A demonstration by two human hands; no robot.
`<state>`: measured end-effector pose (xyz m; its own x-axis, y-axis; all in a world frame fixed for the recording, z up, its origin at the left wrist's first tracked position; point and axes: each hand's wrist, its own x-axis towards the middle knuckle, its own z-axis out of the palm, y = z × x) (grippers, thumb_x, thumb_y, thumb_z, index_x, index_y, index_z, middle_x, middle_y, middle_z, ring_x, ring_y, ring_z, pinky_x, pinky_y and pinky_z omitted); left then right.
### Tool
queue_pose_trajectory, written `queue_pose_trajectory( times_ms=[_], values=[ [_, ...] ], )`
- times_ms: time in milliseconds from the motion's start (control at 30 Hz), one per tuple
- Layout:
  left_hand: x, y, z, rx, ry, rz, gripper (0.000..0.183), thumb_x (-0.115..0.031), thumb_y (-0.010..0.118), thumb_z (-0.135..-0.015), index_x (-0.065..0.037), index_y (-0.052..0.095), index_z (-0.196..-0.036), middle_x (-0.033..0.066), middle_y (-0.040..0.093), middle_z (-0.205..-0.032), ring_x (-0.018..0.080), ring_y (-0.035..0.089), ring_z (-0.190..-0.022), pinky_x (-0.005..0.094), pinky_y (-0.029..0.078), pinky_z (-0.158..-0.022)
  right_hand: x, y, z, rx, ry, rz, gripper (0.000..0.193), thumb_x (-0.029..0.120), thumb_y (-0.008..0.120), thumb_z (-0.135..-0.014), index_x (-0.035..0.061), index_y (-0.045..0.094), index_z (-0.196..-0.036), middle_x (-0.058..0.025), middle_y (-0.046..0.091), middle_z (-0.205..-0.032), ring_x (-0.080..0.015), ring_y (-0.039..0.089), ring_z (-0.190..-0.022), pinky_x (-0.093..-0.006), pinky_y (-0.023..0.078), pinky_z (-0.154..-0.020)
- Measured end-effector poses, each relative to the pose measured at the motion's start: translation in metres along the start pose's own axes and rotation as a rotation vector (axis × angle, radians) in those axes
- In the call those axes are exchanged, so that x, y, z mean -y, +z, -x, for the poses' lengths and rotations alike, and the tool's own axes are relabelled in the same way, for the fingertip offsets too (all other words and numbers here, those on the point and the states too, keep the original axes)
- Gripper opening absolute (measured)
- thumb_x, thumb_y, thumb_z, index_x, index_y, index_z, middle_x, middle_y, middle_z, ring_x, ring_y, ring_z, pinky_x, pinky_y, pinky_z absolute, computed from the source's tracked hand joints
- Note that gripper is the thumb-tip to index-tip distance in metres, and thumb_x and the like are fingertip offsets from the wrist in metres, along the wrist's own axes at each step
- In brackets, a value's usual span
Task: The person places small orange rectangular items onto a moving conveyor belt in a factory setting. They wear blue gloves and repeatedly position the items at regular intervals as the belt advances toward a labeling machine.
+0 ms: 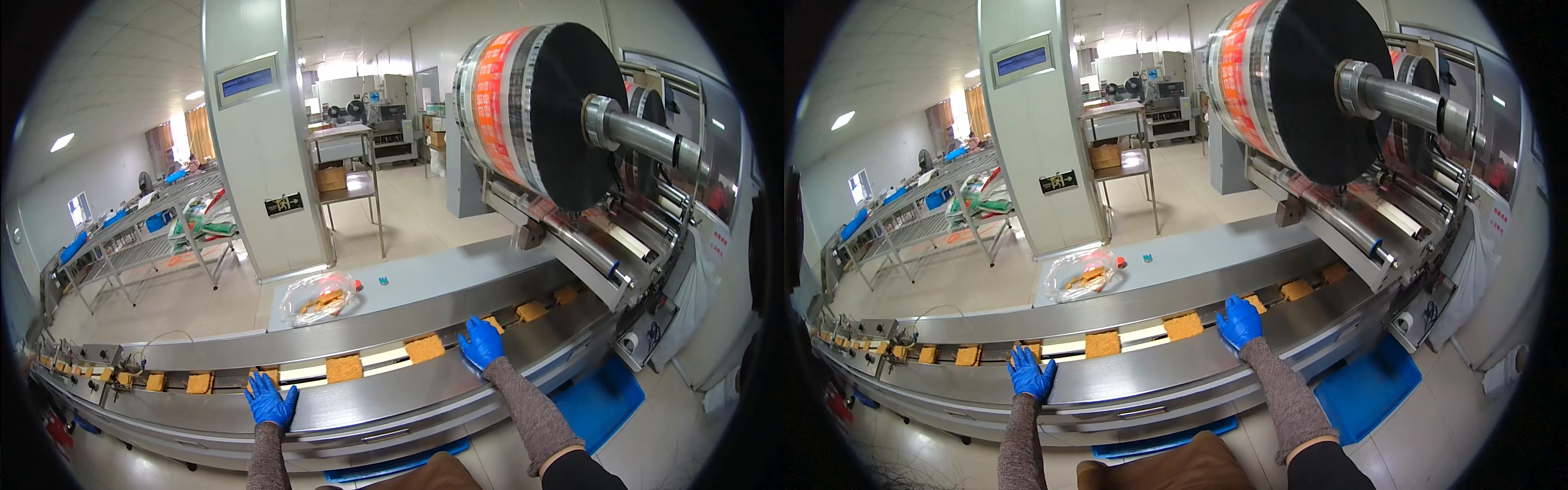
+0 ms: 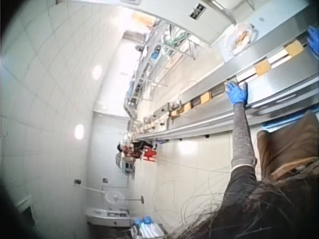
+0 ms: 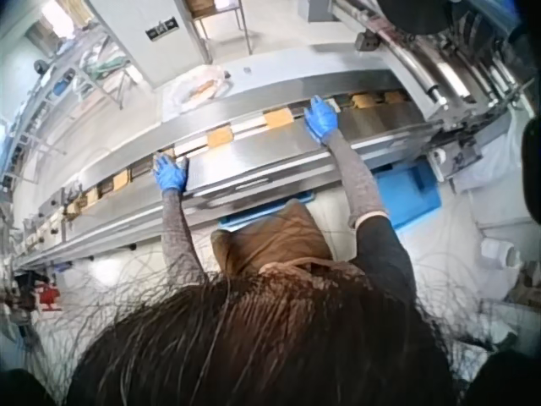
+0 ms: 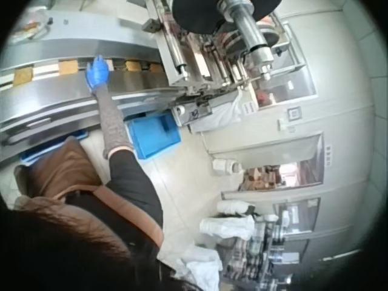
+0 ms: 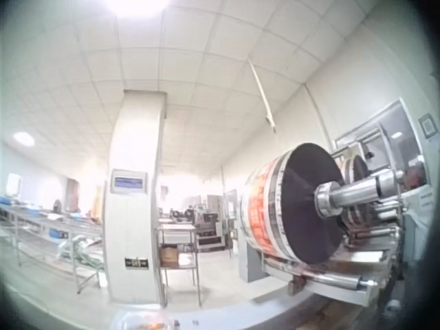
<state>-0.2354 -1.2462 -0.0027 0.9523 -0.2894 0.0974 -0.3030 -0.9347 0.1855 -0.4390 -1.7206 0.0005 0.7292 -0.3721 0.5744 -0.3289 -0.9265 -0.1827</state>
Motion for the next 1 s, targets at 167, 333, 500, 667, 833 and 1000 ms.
queue_pose_trajectory(
  times_ms=[167,333,500,667,833,1000],
  values=[
    [-0.002,-0.002,0.001,-0.008,-0.026,0.004,0.099,-0.068,0.045,-0.085,0.003,0.019,-0.149,0.0246,0.010,-0.157,0.0368,0.006,-0.147,0.0531,0.002,-0.117,-0.001,0.011,0.001,-0.022,-0.037,0.029,0.028,0.028,0.062,-0.083,0.0001,0.065,-0.084,-0.0202,0.065,-0.089,-0.0366,0.063,-0.079,-0.0461,0.052,-0.073],
    [-0.004,-0.005,0.003,0.004,-0.045,-0.029,0.099,-0.068,0.045,-0.085,0.002,0.018,-0.150,0.0240,0.010,-0.157,0.0379,0.008,-0.146,0.0520,0.005,-0.117,0.003,0.021,0.000,0.220,0.320,0.081,0.035,0.035,0.065,-0.081,0.0014,0.065,-0.089,-0.0221,0.067,-0.084,-0.0382,0.065,-0.074,-0.0470,0.051,-0.074],
    [0.001,0.001,0.001,-0.034,-0.048,-0.031,0.098,-0.067,0.044,-0.086,0.003,0.019,-0.149,0.0248,0.011,-0.157,0.0390,0.008,-0.146,0.0531,0.005,-0.116,-0.010,0.030,-0.001,0.095,0.359,0.073,0.041,0.037,0.069,-0.076,-0.0006,0.064,-0.092,-0.0239,0.065,-0.092,-0.0380,0.063,-0.083,-0.0476,0.050,-0.077],
    [0.002,0.009,-0.002,-0.071,-0.109,-0.035,0.098,-0.070,0.044,-0.085,0.002,0.024,-0.148,0.0269,0.012,-0.156,0.0419,0.010,-0.145,0.0547,0.005,-0.116,-0.002,0.023,-0.003,-0.069,0.243,0.092,0.041,0.029,0.073,-0.074,-0.0034,0.062,-0.097,-0.0234,0.062,-0.103,-0.0371,0.060,-0.094,-0.0459,0.049,-0.082],
    [0.001,0.011,-0.002,-0.209,-0.165,-0.104,0.090,-0.067,0.046,-0.085,0.003,0.037,-0.142,0.0292,0.032,-0.147,0.0436,0.028,-0.138,0.0540,0.016,-0.114,0.006,0.027,0.000,-0.061,0.213,0.146,0.032,0.024,0.069,-0.076,-0.0022,0.063,-0.093,-0.0205,0.063,-0.105,-0.0354,0.061,-0.091,-0.0454,0.050,-0.081],
    [-0.001,-0.004,0.001,-0.162,0.094,0.035,0.069,-0.052,0.058,-0.084,0.001,0.054,-0.128,0.0247,0.057,-0.123,0.0400,0.053,-0.113,0.0499,0.036,-0.101,0.006,0.022,0.000,-0.002,0.186,0.159,0.030,0.029,0.068,-0.078,-0.0003,0.066,-0.085,-0.0221,0.065,-0.103,-0.0374,0.063,-0.090,-0.0461,0.050,-0.081]
  ],
)
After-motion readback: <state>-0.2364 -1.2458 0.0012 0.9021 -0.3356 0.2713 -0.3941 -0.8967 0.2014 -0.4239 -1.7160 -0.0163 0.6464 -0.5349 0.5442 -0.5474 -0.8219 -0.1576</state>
